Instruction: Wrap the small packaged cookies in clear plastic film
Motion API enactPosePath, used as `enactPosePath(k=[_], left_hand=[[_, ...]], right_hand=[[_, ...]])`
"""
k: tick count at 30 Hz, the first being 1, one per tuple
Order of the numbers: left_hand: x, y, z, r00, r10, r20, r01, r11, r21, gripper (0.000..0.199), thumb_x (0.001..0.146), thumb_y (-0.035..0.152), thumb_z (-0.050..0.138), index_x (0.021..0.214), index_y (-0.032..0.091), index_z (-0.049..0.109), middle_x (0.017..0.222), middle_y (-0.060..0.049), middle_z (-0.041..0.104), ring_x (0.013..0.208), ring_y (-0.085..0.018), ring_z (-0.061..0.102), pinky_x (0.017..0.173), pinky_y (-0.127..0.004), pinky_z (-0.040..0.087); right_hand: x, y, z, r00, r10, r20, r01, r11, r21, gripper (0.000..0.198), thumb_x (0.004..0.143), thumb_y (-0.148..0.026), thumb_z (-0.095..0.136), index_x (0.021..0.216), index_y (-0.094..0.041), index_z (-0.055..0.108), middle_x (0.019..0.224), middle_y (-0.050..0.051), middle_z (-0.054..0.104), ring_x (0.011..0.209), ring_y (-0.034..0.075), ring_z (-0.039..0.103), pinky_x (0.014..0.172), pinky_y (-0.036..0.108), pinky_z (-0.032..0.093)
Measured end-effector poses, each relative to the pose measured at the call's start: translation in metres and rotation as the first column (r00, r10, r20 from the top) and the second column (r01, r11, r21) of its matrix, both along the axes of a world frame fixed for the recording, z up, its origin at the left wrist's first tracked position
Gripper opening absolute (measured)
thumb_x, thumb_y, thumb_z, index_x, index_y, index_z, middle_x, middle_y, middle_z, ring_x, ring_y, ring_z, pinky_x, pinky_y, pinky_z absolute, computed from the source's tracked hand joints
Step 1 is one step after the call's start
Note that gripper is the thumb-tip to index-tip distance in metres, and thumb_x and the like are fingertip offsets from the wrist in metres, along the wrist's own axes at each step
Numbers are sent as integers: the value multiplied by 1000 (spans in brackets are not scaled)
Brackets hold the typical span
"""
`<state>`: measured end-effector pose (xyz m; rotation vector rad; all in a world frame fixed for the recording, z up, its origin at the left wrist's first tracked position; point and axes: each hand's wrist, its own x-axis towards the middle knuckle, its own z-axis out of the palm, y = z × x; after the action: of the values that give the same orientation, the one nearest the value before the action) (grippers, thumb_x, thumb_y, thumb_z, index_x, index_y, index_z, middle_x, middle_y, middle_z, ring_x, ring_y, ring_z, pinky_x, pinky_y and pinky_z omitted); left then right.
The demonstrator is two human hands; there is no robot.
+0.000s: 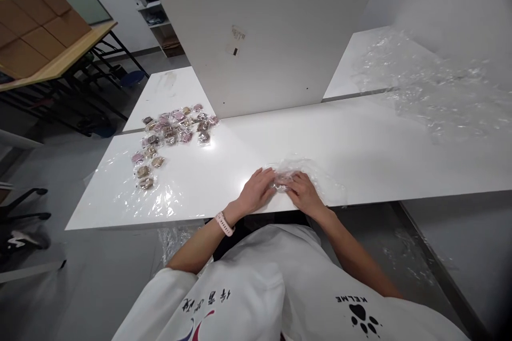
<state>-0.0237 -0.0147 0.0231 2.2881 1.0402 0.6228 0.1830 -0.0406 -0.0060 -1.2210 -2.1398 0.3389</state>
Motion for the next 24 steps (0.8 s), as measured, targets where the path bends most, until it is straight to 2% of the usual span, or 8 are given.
enactPosePath(k=[2, 4, 8, 11, 13, 17, 21, 24], left_hand=[[-6, -8, -8, 992, -76, -100, 88, 988, 124, 44, 96, 32, 56, 138, 20, 49, 148, -13, 53, 143, -28, 43, 121, -55, 30], [-8, -9, -13, 981, -74, -178, 108, 976, 188, 47, 96, 33, 56, 140, 20, 47, 151, -14, 50, 144, -28, 42, 120, -54, 32], [1, -2, -18, 970, -12, -244, 76, 964, 256, 39, 99, 28, 51, 137, 21, 51, 142, -13, 58, 135, -27, 52, 113, -51, 39], [7, 0, -16, 962, 4, -274, 74, 960, 272, 36, 99, 21, 47, 134, 22, 53, 139, -13, 61, 131, -27, 55, 107, -48, 43], [9, -1, -14, 956, 14, -292, 71, 958, 279, 36, 99, 17, 45, 133, 23, 53, 138, -12, 61, 129, -27, 56, 105, -47, 44], [10, -4, -16, 958, 33, -285, 65, 943, 327, 30, 99, 13, 41, 124, 20, 56, 132, -13, 64, 125, -27, 58, 104, -47, 45], [8, -10, -26, 984, 54, -169, 14, 926, 377, 21, 98, 12, 43, 113, 18, 56, 118, -13, 66, 118, -25, 60, 103, -49, 49], [3, -15, -30, 988, 134, -70, -93, 905, 415, 29, 98, 10, 41, 123, 18, 50, 129, -16, 58, 125, -26, 56, 94, -45, 56]], right_hand=[[4, -18, 4, 998, -67, -9, 68, 997, 29, 32, 95, -16, 46, 108, -28, 73, 108, 6, 72, 109, 26, 58, 94, 45, 43], [10, -41, 7, 972, -234, 1, 233, 969, 87, 24, 96, -22, 50, 102, -27, 73, 105, 6, 72, 103, 27, 60, 90, 44, 43], [30, -74, 3, 805, -584, 104, 567, 809, 158, 20, 96, -33, 55, 93, -23, 73, 86, 10, 70, 83, 27, 59, 77, 42, 41], [41, -62, 0, 726, -679, 112, 669, 734, 113, 32, 97, -41, 50, 113, -21, 70, 105, 15, 69, 97, 32, 58, 82, 46, 42], [38, -39, 4, 796, -605, -14, 605, 794, 56, 38, 99, -42, 44, 123, -21, 65, 119, 15, 67, 108, 32, 57, 89, 48, 43], [9, 1, 23, 962, -215, -171, 217, 976, -6, 32, 102, -33, 40, 120, -24, 65, 117, 9, 70, 112, 25, 59, 97, 43, 43], [-12, 9, 32, 999, 42, -33, -46, 991, -128, 32, 103, -34, 40, 123, -25, 63, 120, 7, 68, 112, 24, 60, 98, 44, 43], [-5, 6, 24, 987, 159, 11, -153, 968, -199, 48, 97, -45, 54, 140, -26, 51, 138, 10, 58, 126, 28, 53, 102, 47, 44]])
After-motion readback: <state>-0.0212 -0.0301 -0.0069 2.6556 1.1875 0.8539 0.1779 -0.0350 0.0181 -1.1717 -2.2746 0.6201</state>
